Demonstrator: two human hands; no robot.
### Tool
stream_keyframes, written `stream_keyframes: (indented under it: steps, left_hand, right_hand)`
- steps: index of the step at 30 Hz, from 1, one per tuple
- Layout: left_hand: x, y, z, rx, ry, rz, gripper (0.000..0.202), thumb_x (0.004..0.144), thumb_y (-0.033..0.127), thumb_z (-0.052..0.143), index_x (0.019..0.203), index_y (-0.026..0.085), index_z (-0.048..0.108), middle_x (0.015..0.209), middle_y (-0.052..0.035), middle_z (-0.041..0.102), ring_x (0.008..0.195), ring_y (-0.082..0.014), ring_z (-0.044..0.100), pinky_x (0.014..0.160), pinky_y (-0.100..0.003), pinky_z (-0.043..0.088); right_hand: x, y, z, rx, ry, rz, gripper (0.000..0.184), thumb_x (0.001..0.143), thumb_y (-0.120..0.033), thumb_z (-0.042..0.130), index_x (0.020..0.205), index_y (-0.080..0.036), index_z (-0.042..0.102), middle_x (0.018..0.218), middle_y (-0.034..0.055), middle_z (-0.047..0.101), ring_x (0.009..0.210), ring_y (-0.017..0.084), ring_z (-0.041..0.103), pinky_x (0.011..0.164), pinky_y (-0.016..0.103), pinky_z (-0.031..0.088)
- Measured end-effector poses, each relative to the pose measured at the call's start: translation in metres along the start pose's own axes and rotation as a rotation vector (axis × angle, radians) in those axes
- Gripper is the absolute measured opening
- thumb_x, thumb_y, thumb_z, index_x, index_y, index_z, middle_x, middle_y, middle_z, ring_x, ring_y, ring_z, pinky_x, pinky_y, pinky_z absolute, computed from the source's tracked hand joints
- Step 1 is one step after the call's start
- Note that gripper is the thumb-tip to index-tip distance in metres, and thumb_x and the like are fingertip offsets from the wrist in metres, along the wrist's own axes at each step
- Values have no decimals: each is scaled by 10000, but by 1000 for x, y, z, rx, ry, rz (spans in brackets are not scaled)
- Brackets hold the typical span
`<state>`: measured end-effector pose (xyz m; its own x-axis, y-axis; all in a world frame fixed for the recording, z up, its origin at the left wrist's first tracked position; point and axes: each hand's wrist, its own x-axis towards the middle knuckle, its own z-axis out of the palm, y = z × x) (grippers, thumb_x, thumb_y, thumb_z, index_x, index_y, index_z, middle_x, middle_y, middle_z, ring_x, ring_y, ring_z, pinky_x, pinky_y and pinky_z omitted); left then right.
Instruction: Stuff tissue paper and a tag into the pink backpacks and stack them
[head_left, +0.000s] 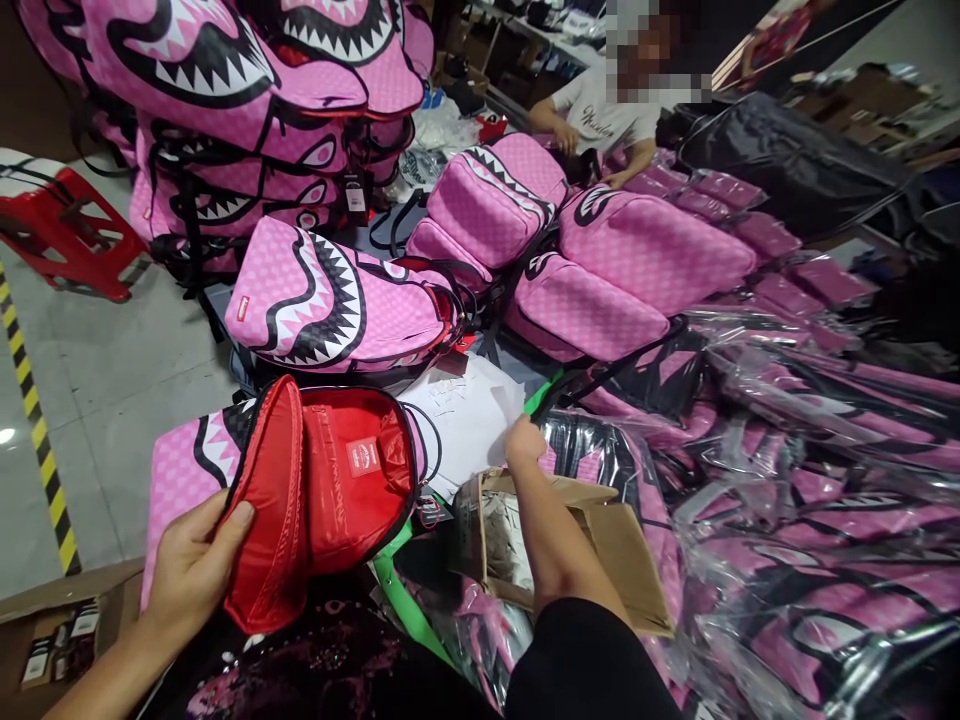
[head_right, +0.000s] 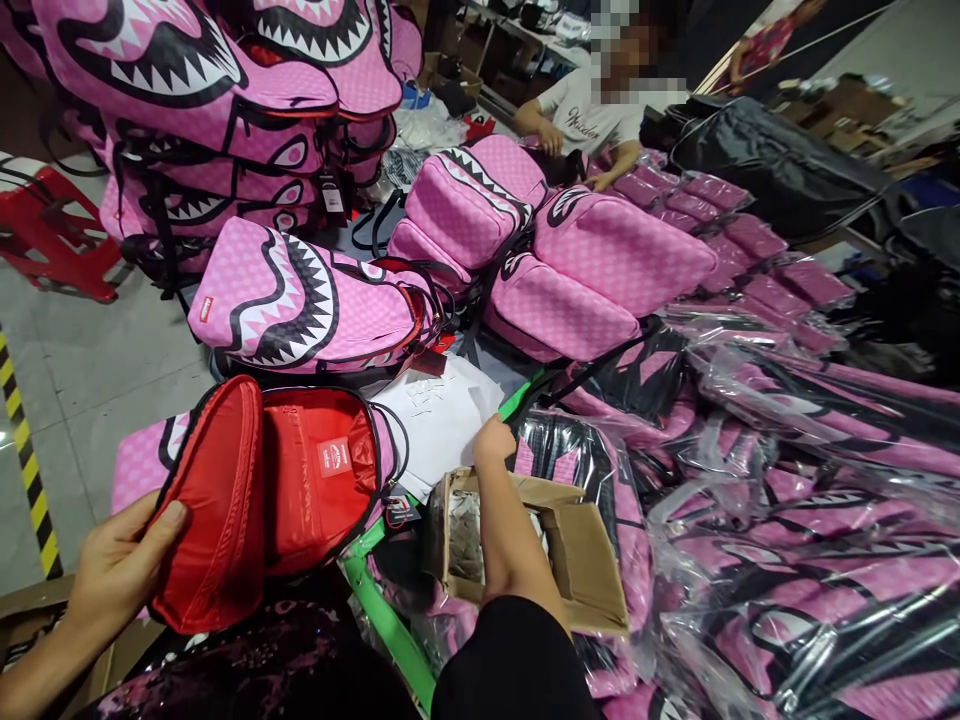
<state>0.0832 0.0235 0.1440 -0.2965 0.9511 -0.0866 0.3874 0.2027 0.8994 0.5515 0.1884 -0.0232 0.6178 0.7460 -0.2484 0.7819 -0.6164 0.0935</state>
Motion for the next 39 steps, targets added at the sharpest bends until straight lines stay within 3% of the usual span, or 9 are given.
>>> stream_keyframes:
  steps: [8,14,17,20,25,28,32,35,39]
  left_hand:
    - [-4,-1,-3,16,-17,35,291,770,417,642,754,134,708,657,-9,677,577,-150,593,543,-210,506]
    - [-4,-4,-2,11,-24,51,325,811,442,611,674,152,665,598,7,611,535,-120,526,503,-188,453]
    - [-4,-2,-1,-3,-29,66,302,826,426,596,695,160,657,618,2,610,559,-128,535,527,-198,453]
    - [-3,0,2,-25,-39,78,298,841,415,582,700,159,640,609,1,589,554,-126,511,526,-208,433]
    - [-3,-3,8,-42,-55,86,317,863,407,553,694,147,621,597,5,553,552,-117,481,527,-211,407]
    - [-5,-5,10,-64,-62,123,300,865,372,547,677,145,603,581,18,513,534,-101,446,498,-199,365]
    - [-10,-6,7,-92,-56,123,274,878,349,544,744,128,638,622,12,541,558,-101,463,508,-195,373]
    - [-13,-9,4,-83,-47,128,297,883,358,544,712,128,622,604,18,512,550,-98,451,511,-197,373]
    - [-14,-9,4,-67,-48,135,307,881,358,542,671,139,589,588,25,483,538,-95,437,503,-197,362]
  right_hand:
    - [-14,-6,-9,62,187,-202,393,948,-102,370,1072,-68,742,1245,284,605,1237,356,524,1020,497,361]
    - [-9,-14,-9,269,205,-190,331,896,-215,465,1027,-106,749,1051,165,692,848,223,635,785,313,455]
    - [-3,-16,-16,396,246,-121,396,872,-223,397,1025,-54,722,899,143,713,769,218,627,727,296,472]
    - [-5,-12,-34,489,278,-120,434,840,-269,416,1056,-25,702,888,162,724,748,228,628,717,306,479]
    - [-26,-8,-73,648,399,-389,467,844,-371,461,1115,-98,725,963,165,751,810,251,667,756,328,489]
    - [-32,-12,-82,581,398,-500,448,835,-363,475,1106,-136,751,1016,163,757,900,275,678,808,348,484]
    - [-26,-6,-68,501,232,-262,375,766,-289,514,968,-109,774,931,173,755,869,285,668,801,350,480]
    - [-21,11,-50,508,217,-94,291,704,-215,527,831,-95,759,792,181,723,797,291,652,755,367,481]
    - [-22,15,-49,547,193,-82,145,666,-199,558,666,-146,693,628,107,646,698,246,604,692,343,474]
